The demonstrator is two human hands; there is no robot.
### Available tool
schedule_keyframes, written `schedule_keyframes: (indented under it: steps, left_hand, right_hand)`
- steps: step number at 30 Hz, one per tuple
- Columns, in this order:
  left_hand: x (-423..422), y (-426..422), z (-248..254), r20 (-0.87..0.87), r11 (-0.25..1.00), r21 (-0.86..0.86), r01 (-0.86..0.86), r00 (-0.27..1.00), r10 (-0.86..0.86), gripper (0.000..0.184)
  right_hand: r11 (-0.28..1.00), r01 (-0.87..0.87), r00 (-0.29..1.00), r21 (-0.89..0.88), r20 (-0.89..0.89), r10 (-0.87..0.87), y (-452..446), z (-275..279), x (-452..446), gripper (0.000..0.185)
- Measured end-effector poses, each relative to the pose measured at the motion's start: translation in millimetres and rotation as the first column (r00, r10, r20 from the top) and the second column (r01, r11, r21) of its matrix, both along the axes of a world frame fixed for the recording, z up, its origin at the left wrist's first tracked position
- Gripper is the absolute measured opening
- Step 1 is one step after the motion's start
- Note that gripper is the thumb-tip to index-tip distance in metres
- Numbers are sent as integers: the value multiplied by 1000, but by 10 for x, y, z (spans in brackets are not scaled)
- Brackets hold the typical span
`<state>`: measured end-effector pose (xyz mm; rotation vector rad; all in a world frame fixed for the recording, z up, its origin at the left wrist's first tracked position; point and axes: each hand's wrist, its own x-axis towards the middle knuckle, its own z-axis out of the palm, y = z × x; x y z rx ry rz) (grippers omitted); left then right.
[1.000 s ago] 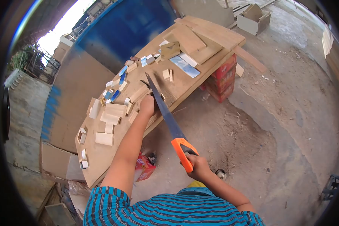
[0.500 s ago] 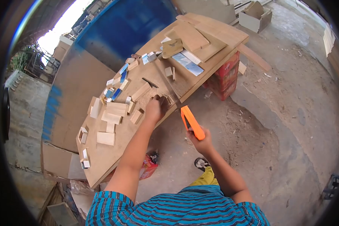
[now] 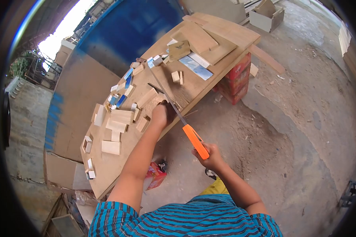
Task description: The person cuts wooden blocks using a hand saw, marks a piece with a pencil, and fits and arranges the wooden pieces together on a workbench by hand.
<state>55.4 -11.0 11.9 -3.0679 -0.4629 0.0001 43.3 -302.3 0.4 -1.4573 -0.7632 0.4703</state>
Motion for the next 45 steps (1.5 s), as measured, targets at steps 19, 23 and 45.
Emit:
schedule_keyframes:
  steps: [19,23,45]
  left_hand:
    - [14,46,2,218,970,-148,-190,951,220,27]
    - [59,211,-55,162,965,-194,-176,965,208,32]
    - [-16,-208,145,170,986,-118,-115,976,134,27]
  right_hand:
    - [992,-59,984,-112,-171,39,-447,-9,-236,11]
    - [995,-29,999,-92,-15,28,-208,-58,20,12]
    - [1000,20,992,-13,122,-19,-522,-227,-439,15]
